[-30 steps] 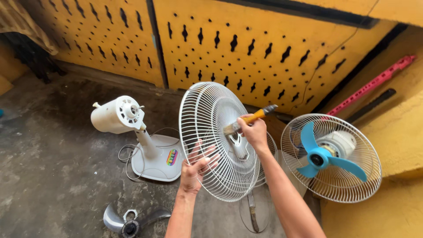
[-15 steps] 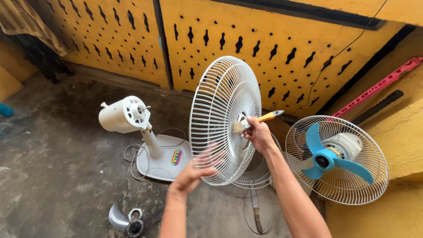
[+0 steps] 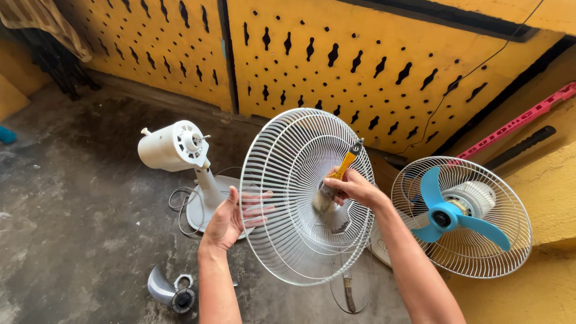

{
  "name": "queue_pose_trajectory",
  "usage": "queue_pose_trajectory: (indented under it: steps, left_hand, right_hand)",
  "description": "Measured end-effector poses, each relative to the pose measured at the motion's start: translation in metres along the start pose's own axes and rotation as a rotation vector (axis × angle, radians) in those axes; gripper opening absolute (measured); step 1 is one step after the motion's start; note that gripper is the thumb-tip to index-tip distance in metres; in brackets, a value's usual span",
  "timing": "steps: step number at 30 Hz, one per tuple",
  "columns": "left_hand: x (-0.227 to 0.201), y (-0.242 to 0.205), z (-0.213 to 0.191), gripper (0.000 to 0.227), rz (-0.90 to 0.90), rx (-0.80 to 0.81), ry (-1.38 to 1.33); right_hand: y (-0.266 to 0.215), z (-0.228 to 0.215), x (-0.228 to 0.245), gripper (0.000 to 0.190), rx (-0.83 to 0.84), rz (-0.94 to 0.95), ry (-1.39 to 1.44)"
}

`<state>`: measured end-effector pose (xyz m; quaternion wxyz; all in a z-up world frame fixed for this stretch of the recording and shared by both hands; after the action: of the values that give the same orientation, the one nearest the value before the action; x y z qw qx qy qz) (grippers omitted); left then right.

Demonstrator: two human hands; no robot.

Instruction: The person sits on the floor and uses a brush to clean a white fan grille. They hold the grille with one hand and scrub the metal bars with the brush in the other hand, rotating the grille to access different areas.

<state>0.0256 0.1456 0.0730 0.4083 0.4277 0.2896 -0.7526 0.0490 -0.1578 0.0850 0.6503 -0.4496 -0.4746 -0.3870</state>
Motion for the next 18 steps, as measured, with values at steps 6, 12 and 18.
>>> queue_pose_trajectory:
  steps: [6, 12, 18]
  left_hand:
    - [0.012, 0.005, 0.022, 0.079, -0.119, 0.005, 0.089]
    - [0.015, 0.010, 0.046, 0.074, -0.017, -0.084, 0.026]
    - [0.016, 0.009, 0.044, 0.069, 0.071, -0.200, -0.052]
  right_hand:
    - [0.006, 0.004, -0.004, 0.030, 0.025, 0.125, -0.335]
    - [0.000, 0.020, 0.063, 0.029, -0.287, -0.307, -0.614]
    - [-0.012, 0.036, 0.073, 0.024, -0.418, -0.786, 0.127]
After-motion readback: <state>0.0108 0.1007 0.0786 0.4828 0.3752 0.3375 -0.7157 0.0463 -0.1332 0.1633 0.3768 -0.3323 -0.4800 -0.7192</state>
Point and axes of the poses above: each hand's wrist, its own y-axis towards the middle knuckle, its own z-axis out of the palm, x = y × z, the point moved 8 cm from there along y, towards the middle knuckle, and after that the axes turned 15 degrees about y, right-handed, at the moved point
